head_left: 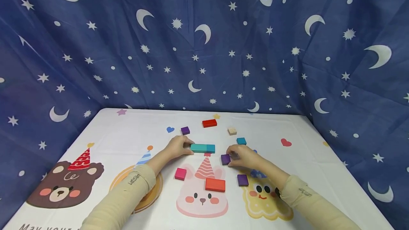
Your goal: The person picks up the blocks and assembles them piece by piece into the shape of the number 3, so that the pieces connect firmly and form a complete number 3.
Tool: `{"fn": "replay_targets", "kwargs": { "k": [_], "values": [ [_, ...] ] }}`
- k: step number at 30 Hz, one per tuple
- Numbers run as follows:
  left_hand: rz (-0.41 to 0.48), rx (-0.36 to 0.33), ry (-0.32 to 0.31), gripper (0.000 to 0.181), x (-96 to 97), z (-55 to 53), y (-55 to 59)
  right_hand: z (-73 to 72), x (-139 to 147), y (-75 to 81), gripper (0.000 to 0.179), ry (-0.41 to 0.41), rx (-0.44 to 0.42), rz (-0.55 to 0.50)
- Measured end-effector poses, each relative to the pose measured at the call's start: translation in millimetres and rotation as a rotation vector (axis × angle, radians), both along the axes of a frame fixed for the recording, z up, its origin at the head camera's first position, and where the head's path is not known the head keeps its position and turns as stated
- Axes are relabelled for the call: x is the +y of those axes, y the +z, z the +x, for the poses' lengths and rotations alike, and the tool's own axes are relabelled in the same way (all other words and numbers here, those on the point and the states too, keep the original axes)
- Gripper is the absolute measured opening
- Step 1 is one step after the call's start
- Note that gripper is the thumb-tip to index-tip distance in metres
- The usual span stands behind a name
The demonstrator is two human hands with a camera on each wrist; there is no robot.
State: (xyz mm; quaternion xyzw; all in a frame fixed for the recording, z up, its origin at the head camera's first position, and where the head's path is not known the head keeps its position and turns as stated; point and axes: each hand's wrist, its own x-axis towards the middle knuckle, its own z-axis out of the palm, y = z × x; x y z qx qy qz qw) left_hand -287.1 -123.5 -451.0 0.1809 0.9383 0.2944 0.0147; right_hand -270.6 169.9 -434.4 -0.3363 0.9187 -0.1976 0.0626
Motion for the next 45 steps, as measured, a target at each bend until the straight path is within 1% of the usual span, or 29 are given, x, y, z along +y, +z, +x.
{"fn": "replay_targets", "kwargs": {
  "k": [4,9,16,19,23,26,34,45],
  "values": [
    [0.001,-0.005,0.004,0.035,0.5,0.5,-0.3,-0.9,-6,-0.9,0.032,-0.004,-0.017,0.0],
    [-0.001,-0.013,0.008,0.035,0.6,0.2,-1.3,-0.8,-13,-1.5,0.031,0.0,0.004,0.01],
    [-0.001,0.001,0.007,0.034,-0.1,0.1,0.0,0.0,-27,0.4,0.031,-0.05,-0.026,0.005],
    [0.004,-0.012,0.01,0.035,-0.6,1.2,-0.3,0.1,-30,-0.3,0.031,-0.071,-0.038,0.013],
    [0.001,-0.014,0.016,0.035,-1.0,1.8,-1.1,-0.5,-32,-1.3,0.031,-0.08,-0.03,0.018],
    [0.0,-0.002,0.01,0.035,-0.9,1.3,-0.5,-1.7,-33,-1.0,0.031,-0.081,-0.02,0.025],
    [-0.008,-0.004,-0.005,0.035,0.3,-2.7,1.4,-4.0,-38,3.5,0.032,-0.114,-0.035,0.058],
    [-0.005,-0.017,0.008,0.035,0.0,0.0,1.9,-4.6,-44,1.7,0.033,-0.137,-0.01,0.084]
  ]
}}
